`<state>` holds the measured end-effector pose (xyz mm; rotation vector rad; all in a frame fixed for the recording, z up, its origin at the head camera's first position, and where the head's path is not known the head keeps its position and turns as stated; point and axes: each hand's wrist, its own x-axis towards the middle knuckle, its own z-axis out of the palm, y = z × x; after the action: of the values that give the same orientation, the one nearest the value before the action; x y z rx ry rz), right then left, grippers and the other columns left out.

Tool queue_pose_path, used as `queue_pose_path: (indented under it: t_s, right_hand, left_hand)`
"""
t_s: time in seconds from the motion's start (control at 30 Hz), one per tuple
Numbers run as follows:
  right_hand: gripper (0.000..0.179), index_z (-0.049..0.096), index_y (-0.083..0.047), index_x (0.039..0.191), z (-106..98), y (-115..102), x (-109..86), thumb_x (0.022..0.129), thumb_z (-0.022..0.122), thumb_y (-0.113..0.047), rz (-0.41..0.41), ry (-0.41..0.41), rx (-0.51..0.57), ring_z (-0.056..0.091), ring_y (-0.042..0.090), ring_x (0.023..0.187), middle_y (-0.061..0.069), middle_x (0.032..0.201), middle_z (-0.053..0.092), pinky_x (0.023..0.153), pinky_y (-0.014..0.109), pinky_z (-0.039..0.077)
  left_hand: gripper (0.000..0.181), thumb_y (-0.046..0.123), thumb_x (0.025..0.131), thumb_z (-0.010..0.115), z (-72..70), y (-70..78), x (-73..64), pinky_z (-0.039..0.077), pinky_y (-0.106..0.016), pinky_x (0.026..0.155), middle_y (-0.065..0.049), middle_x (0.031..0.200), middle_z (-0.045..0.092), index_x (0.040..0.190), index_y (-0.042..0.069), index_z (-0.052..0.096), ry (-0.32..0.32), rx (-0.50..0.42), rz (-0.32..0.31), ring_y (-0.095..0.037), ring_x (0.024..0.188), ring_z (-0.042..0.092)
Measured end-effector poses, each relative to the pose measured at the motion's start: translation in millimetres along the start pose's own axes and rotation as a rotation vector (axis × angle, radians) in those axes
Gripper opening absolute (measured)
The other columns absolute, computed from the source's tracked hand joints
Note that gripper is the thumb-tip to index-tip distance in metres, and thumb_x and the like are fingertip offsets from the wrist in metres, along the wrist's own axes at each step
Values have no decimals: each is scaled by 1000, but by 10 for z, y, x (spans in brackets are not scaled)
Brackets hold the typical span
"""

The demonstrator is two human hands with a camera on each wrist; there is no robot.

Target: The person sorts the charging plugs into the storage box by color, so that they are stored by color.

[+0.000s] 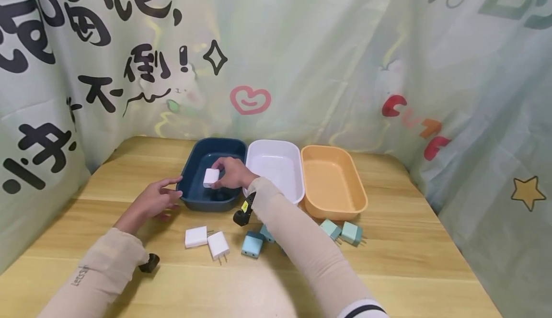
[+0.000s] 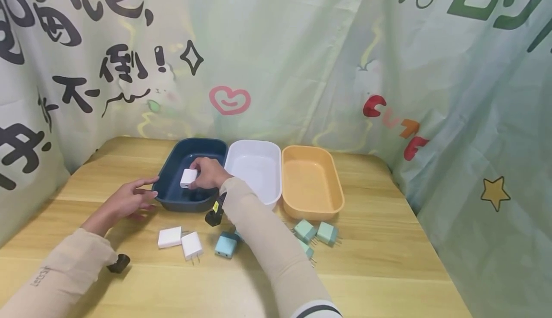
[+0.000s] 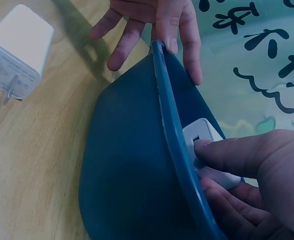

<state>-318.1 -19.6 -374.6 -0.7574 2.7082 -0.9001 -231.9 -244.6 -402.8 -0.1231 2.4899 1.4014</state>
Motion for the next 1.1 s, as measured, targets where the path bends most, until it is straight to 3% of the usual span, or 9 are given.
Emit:
queue_pose_path:
  t_s: [0.3, 0.5, 0.83, 1.1]
  right_hand:
    - [43, 63, -7, 119, -46, 39, -27, 81, 80, -17, -15, -1, 20, 57, 21, 107, 7, 114, 63, 88, 23, 45]
    - [38, 64, -7, 119, -68, 45, -142, 85, 76, -19, -47, -6, 43, 57, 18, 107, 5, 113, 63, 90, 23, 45]
    - [37, 63, -6, 119, -122, 9, -344, 86, 74, -20, -91, -25, 80, 62, 12, 89, 3, 109, 64, 83, 21, 48]
    - [40, 62, -6, 120, -166, -10, -464, 87, 75, -21, -107, -58, 92, 63, 11, 88, 10, 115, 64, 81, 20, 49]
  left_hand:
    - [63, 23, 100, 54, 7, 39, -13, 56, -40, 69, -34, 139, 42, 154, 11, 25, -2, 1, 19, -39, 106, 61]
    - [64, 25, 100, 54, 2, 10, -42, 56, -42, 68, -35, 139, 41, 154, 8, 24, -10, 2, 43, -38, 103, 63]
    - [65, 26, 99, 55, 7, -25, -32, 56, -41, 67, -35, 139, 41, 154, 10, 25, -4, 2, 39, -36, 102, 63]
    - [65, 27, 99, 54, 11, -13, -39, 56, -41, 68, -35, 140, 40, 154, 10, 24, -7, -6, 44, -36, 103, 63]
